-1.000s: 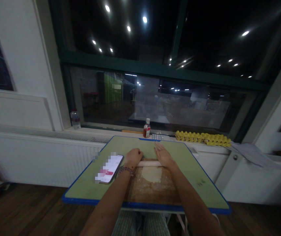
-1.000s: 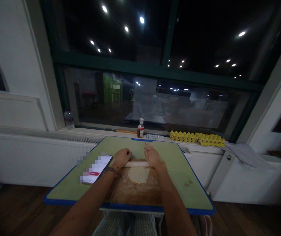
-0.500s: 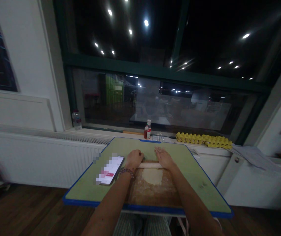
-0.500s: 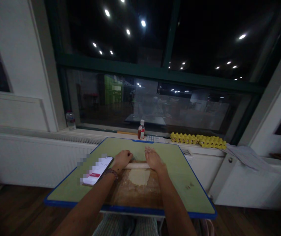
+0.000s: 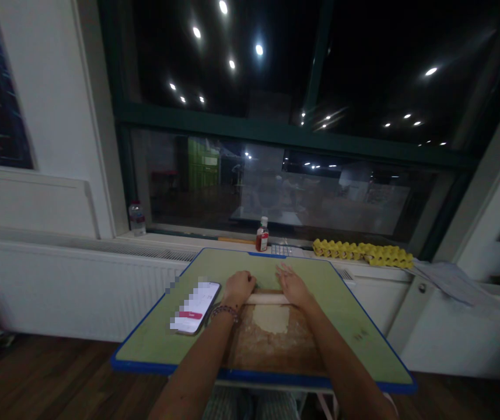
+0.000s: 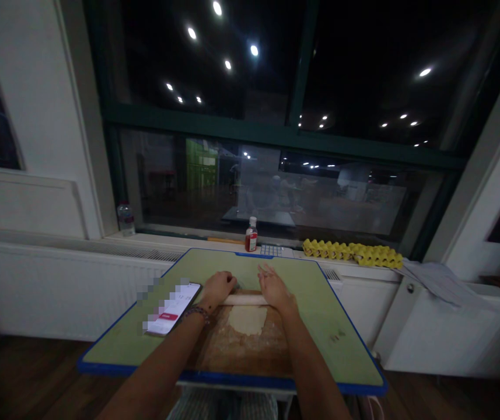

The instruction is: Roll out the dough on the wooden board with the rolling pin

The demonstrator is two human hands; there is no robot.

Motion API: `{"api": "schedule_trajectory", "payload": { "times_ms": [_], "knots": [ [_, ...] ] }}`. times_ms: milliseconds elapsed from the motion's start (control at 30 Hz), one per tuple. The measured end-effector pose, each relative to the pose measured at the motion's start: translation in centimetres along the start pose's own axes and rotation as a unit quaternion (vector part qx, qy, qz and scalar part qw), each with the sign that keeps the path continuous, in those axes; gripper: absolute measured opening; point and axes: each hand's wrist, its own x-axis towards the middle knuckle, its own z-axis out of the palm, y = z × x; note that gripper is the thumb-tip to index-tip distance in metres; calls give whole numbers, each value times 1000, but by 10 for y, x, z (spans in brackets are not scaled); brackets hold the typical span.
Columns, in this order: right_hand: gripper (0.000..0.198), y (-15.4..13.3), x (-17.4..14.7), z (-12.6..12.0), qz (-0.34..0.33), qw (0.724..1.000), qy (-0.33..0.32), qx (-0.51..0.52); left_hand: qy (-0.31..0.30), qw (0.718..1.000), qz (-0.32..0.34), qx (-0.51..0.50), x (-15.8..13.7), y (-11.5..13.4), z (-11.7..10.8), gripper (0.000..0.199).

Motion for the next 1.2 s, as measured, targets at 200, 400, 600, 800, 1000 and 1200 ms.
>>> {"api": "schedule_trajectory", "payload": {
  "times_ms": [200, 400, 600, 800, 1000, 1200],
  "knots": [
    [58, -1, -2, -1, -3, 1000, -3, 5, -1, 1000, 7, 3, 1, -1, 1, 27],
    [57, -3, -3, -3, 4, 1000, -3, 7, -2, 1000, 7, 7, 2, -1, 1, 27],
    [57, -3, -2, -5, 5, 1000, -12, -1, -4, 1000, 10, 11, 2, -2, 2, 27],
    [60, -7, -2, -5, -11, 1000, -17, -11, 4, 1000, 8, 13, 2, -2, 4, 27],
    [55, -15, 4, -1, -30, 999, -43, -9, 5, 1000, 10, 14, 2, -3, 6, 27],
    [49, -16, 1, -4, 5, 995, -97, -21, 2, 1000, 10, 23, 0, -1, 2, 26]
  ]
}}
